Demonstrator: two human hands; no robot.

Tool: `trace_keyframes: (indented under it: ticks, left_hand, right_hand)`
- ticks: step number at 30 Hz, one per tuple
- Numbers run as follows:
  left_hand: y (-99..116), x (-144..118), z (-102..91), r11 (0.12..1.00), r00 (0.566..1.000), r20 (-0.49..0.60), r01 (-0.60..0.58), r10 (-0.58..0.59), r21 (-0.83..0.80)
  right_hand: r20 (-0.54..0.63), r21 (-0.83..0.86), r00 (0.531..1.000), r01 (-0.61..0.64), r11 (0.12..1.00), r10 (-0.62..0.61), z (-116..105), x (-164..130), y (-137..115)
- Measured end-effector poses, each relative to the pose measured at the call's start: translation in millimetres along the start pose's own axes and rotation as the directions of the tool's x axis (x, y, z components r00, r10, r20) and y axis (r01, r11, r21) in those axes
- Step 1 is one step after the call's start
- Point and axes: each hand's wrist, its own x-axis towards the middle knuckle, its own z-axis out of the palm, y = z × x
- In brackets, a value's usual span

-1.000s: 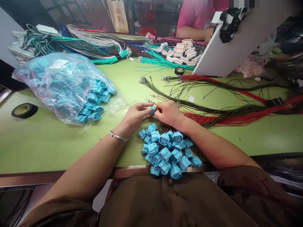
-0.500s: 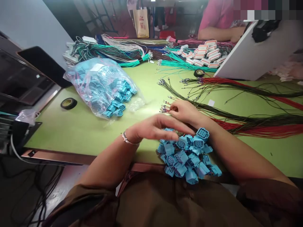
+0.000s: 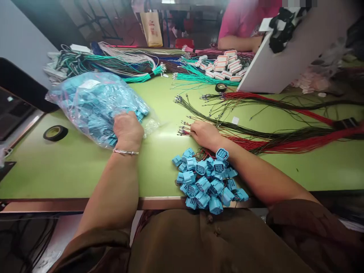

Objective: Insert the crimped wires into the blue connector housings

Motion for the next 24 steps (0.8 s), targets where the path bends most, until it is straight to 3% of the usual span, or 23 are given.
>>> trace_keyframes:
  ticks: [3,6,10,15,19,21,24]
  left_hand:
    - [8.6,-5.7,5.0,0.984,0.997,-0.075,0.006,0.008,0.179]
    - [16.7,-10.0,9.9,0.979,0.991,-0.052,-0.112,0.123,0.172]
    - [23.1,-11.2,15.5,0.962,0.973,0.016,-0.229,0.229,0.15]
    - [22.6,-9.6,12.9,0.964,0.965,0.001,-0.261,0.261,0.057]
    - [29.1,-16.2,-3.6,0.964,0.986,-0.122,-0.142,0.117,-0.224]
    - [38.9,-24.6,-8.7,0.854,0.993,-0.112,-0.078,0.024,-0.515]
    - [56.8,-40.5,-1.8,0.497,0.989,0.14,0.101,0.041,-0.862]
  right_hand:
    - [-0.088,0.152,0.996,-0.004,0.988,0.018,2.5,2.2,3.3]
    - [-0.137,0.393,0.985,-0.043,0.919,0.105,3.2,3.8,5.8]
    - [-0.099,0.616,0.974,-0.1,0.782,0.203,2.2,5.1,5.1]
    - [-0.151,0.656,0.976,-0.021,0.754,0.159,5.1,2.8,5.2]
    - [-0.211,0.622,0.965,0.007,0.783,0.159,7.2,0.2,9.5]
    - [-0.18,0.655,0.965,-0.029,0.755,0.193,5.6,-0.2,11.5]
    - [-0.096,0.739,0.969,-0.082,0.668,0.226,0.1,0.0,12.5]
